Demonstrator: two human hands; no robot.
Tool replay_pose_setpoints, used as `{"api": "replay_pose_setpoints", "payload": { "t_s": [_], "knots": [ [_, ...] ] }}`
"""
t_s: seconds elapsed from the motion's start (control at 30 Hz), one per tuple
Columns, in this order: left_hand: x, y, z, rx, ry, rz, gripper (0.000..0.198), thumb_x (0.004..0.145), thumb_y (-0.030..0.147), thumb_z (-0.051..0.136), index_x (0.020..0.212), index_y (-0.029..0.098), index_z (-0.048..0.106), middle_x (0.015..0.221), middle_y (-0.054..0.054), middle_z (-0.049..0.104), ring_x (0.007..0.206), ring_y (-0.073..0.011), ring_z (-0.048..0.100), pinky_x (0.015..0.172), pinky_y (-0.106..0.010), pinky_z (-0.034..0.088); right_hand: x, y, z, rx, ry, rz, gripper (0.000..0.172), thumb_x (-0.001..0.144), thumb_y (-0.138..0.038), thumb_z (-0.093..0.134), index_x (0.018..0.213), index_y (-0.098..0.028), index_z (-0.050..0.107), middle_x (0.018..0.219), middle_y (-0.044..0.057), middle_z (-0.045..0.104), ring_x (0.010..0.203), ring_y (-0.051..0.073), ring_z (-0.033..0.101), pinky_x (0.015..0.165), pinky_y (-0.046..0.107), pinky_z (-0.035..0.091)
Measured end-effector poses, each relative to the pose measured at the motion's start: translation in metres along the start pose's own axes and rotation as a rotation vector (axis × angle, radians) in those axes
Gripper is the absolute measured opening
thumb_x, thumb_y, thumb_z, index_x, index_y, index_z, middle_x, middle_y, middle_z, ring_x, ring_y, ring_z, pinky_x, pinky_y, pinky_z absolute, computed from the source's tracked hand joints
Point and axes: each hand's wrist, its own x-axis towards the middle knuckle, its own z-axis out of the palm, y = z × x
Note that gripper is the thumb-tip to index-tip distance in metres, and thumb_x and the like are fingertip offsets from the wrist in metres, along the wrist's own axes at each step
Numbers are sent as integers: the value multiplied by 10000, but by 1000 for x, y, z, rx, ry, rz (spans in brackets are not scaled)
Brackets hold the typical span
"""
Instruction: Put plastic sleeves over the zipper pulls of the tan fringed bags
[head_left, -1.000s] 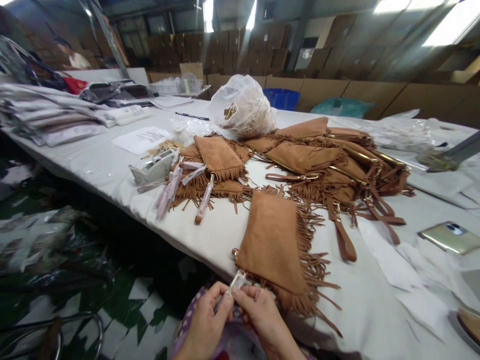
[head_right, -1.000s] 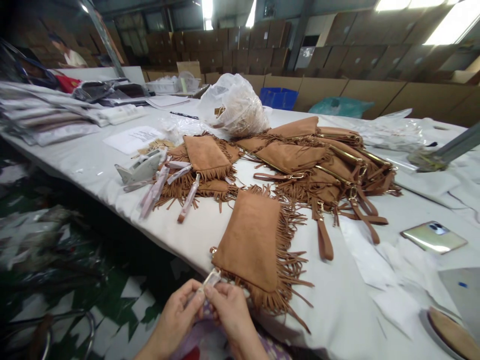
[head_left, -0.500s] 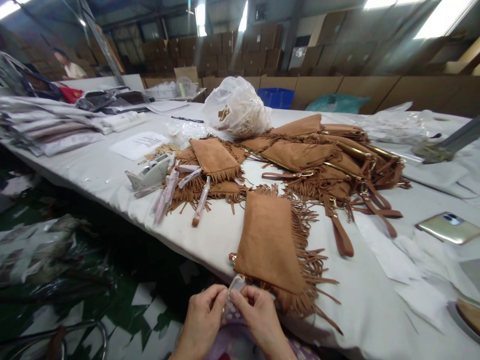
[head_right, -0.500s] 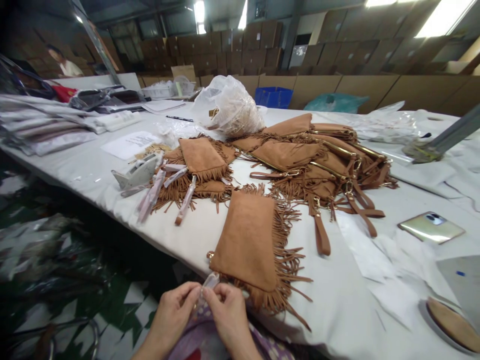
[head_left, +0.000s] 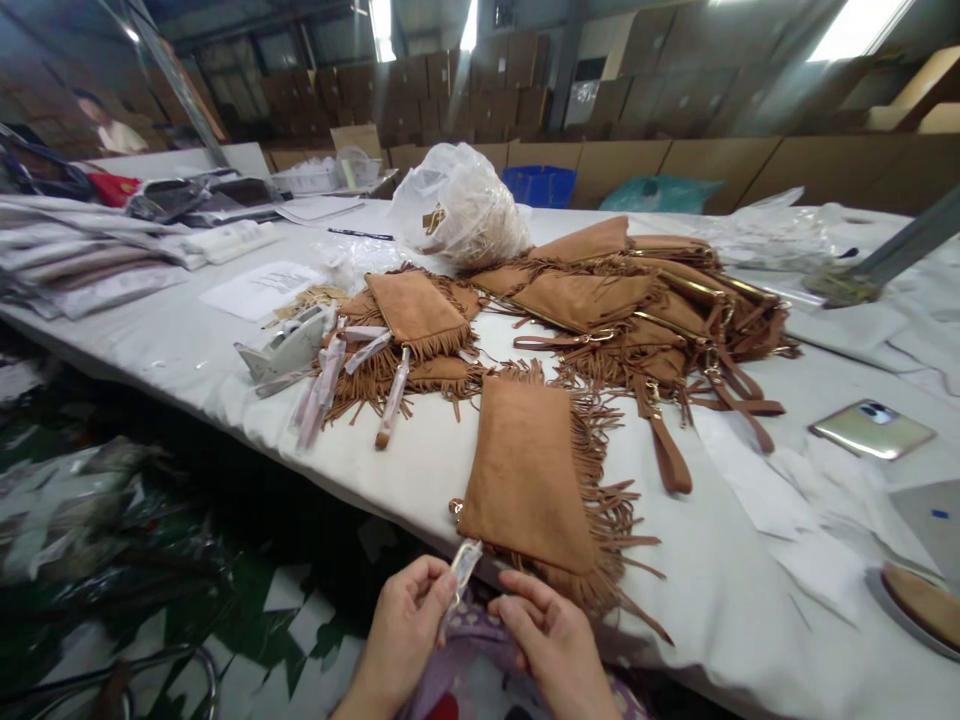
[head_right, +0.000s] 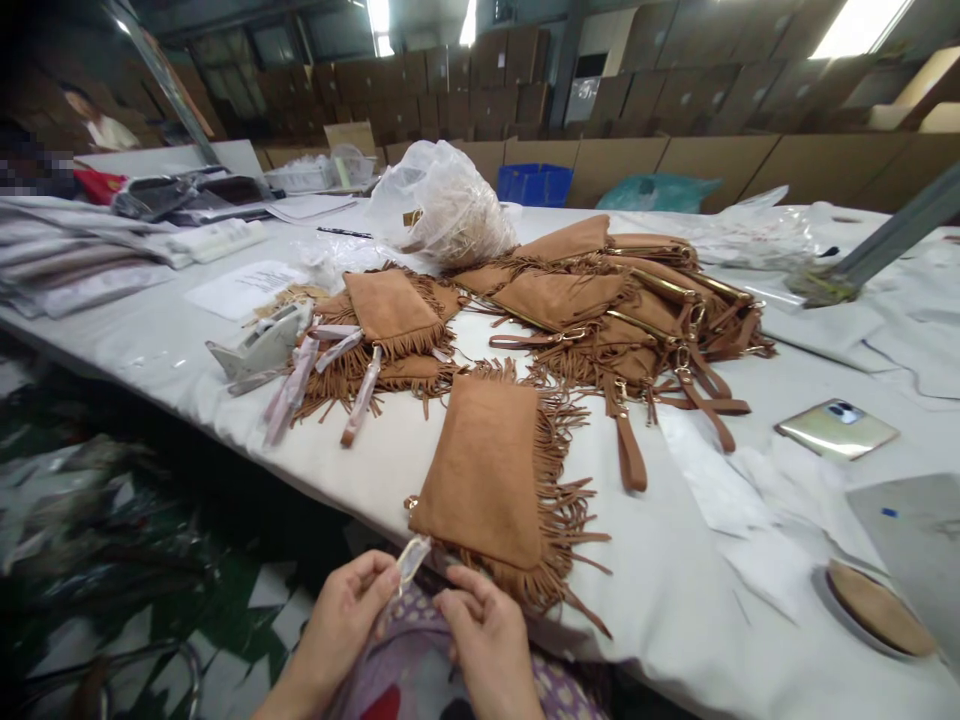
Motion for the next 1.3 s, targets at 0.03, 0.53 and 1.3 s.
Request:
{"api": "replay_pose_setpoints", "payload": {
  "t_s": [0.03, 0.53, 1.3],
  "knots": [
    [-2, 1, 1, 76, 10, 32, 343, 844, 477, 543, 755, 149, 589, 547, 40, 490, 459, -80, 421, 446, -180, 309, -3, -1, 4, 69, -30, 30, 599, 654, -496, 714, 1089, -98, 606, 701, 66, 696, 412, 99, 481, 399, 208, 323],
    [-7, -20, 17, -215, 70, -44, 365, 829, 519, 562, 792, 223, 352, 507, 64, 580, 377, -68, 462, 401, -148, 305, 0, -6, 40, 403, -46, 47, 778, 515, -416, 850, 1133, -80, 518, 527, -20, 623, 396, 72, 438, 387, 171, 297],
    [23, 15, 38, -552, -252, -204, 480, 764, 590, 609, 756, 110, 622, 579, 15, 534, 422, -41, 362, 457, -175, 309, -11, -19, -9, 341, -699, 108, 473, 791, -516, 643, 1019, -103, 614, 591, 4, 648, 262, -19, 240, 306, 149, 78]
  ]
}}
